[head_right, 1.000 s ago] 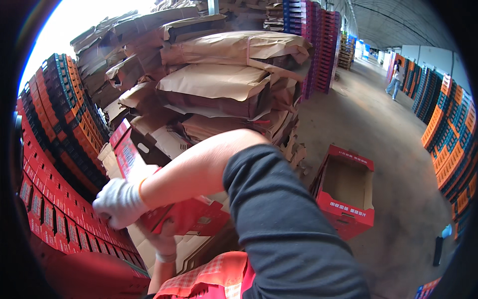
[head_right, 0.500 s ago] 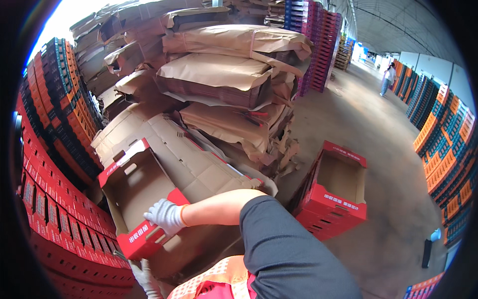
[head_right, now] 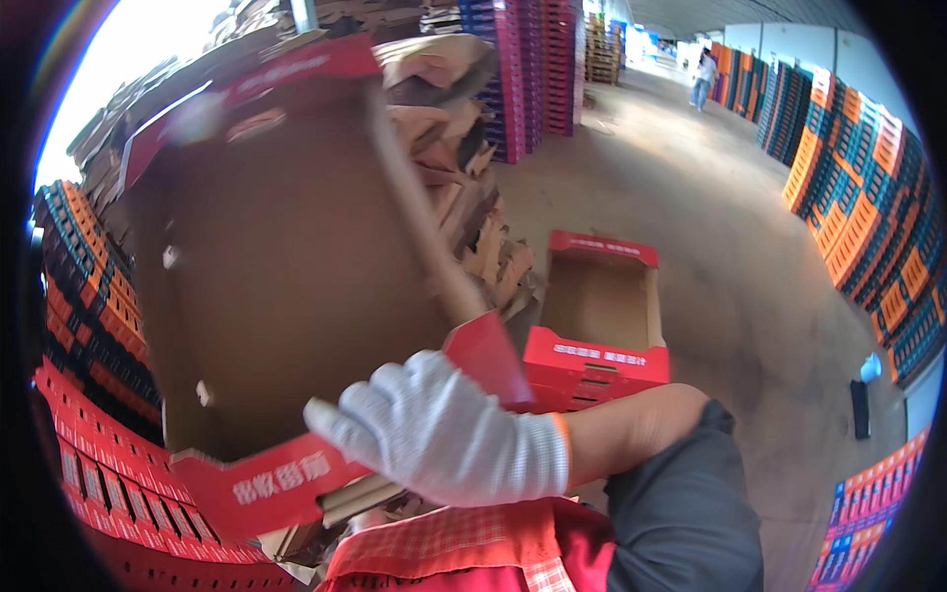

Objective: The person folds flat cardboard pieces into red rectangular boxes and stacks them in a warehouse. The person repeatedly picks up flat cardboard, folds the sides to form a box, and places the finished box onto a growing stack.

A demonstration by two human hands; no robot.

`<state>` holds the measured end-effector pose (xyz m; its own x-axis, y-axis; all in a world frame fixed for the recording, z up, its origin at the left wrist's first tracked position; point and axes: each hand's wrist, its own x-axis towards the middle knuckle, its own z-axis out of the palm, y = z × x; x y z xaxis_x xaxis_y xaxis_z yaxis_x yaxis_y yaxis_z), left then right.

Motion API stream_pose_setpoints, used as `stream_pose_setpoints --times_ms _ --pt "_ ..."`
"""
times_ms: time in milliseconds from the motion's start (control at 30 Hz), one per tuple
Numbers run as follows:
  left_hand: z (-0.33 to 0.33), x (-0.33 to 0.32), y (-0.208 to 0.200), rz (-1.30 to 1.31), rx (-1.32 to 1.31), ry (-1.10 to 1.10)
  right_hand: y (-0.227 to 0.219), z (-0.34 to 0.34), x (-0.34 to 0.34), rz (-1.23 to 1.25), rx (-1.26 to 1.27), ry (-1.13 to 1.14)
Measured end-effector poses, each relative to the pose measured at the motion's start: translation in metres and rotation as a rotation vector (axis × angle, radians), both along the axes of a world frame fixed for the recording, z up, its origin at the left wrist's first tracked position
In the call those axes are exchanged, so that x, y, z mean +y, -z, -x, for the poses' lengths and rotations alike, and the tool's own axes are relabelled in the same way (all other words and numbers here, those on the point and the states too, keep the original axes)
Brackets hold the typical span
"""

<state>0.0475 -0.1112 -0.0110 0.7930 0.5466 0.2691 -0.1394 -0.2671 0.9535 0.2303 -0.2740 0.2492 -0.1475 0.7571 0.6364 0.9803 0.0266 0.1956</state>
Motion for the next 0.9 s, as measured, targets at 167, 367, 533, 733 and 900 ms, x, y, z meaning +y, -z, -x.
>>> stream_pose_setpoints --times_ms 167,367,533,733,900 --pt "-0.157 -0.091 -0.008 -0.619 -0.175 0.607 0.009 -0.060 -0.119 0.094 0.152 0.298" --pt "-0.283 -0.200 0.013 -0.863 -0.136 0.703 0.066 -0.139 -0.193 0.340 0.396 0.577" --pt "-0.302 -0.218 0.019 -0.781 0.265 0.766 0.115 -0.190 -0.214 0.460 0.495 0.681" --pt "-0.303 -0.214 0.007 -1.018 0.039 0.637 0.140 -0.235 -0.214 0.614 0.570 0.750" --pt "-0.298 -0.224 -0.002 -1.142 0.211 0.672 0.164 -0.232 -0.214 0.626 0.523 0.734"
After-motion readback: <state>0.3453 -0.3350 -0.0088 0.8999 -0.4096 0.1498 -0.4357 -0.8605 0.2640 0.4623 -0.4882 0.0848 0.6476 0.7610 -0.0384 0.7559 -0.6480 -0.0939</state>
